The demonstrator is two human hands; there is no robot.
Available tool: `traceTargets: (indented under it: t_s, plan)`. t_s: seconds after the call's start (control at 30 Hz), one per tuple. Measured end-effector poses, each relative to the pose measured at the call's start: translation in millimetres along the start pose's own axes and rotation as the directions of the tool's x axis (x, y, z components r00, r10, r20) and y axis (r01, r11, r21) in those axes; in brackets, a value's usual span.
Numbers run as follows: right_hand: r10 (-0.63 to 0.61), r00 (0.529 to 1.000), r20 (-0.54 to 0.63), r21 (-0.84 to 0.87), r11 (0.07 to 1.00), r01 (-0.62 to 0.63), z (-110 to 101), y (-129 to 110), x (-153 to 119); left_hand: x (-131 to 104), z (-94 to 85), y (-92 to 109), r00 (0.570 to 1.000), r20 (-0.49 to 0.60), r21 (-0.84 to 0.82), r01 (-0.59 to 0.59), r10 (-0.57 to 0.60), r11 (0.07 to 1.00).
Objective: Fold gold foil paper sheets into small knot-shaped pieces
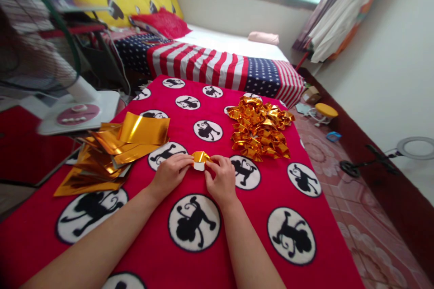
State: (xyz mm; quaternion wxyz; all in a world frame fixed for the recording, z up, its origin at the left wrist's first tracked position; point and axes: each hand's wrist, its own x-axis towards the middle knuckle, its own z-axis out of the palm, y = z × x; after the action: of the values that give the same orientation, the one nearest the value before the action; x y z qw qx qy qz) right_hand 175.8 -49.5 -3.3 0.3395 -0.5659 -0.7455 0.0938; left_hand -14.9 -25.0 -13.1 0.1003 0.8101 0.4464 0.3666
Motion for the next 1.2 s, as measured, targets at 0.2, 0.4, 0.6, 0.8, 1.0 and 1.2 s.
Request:
traceTargets:
  t_s: [0.2,0.4,0.6,0.8,1.0,1.2]
  plan:
    - [-0.011,1.000,-0.019,0.045,0.999,0.012,2,2,-1,-1,-4.6,-7,0.998,0.027,-0.053,-0.058,0.060,0.997]
    - [-0.021,1.000,0.021,0.146,0.989,0.018,-1,1,-11,-6,-14.7,-4,0.995,0.094,-0.136,-0.018,0.031,0.991]
    - [0.045,0.998,0.040,0.109,0.993,-0.049,-1,-3,-9,-6,-14.4,-2,0.993,0.107,-0.116,0.066,-0.053,0.991]
    - [0.134,0.991,0.024,0.021,0.991,-0.135,2,-10,-6,1,-10.4,-2,0.989,0.066,0.010,0.128,-0.129,0.992]
    - [0.179,0.984,-0.011,-0.014,0.984,-0.179,6,-11,-5,7,-7.7,4,0.987,0.036,0.063,0.151,-0.154,0.986]
    - [0.185,0.983,-0.013,-0.098,0.978,-0.185,8,-14,-2,10,-5.7,7,0.977,0.015,0.122,0.209,-0.212,0.970]
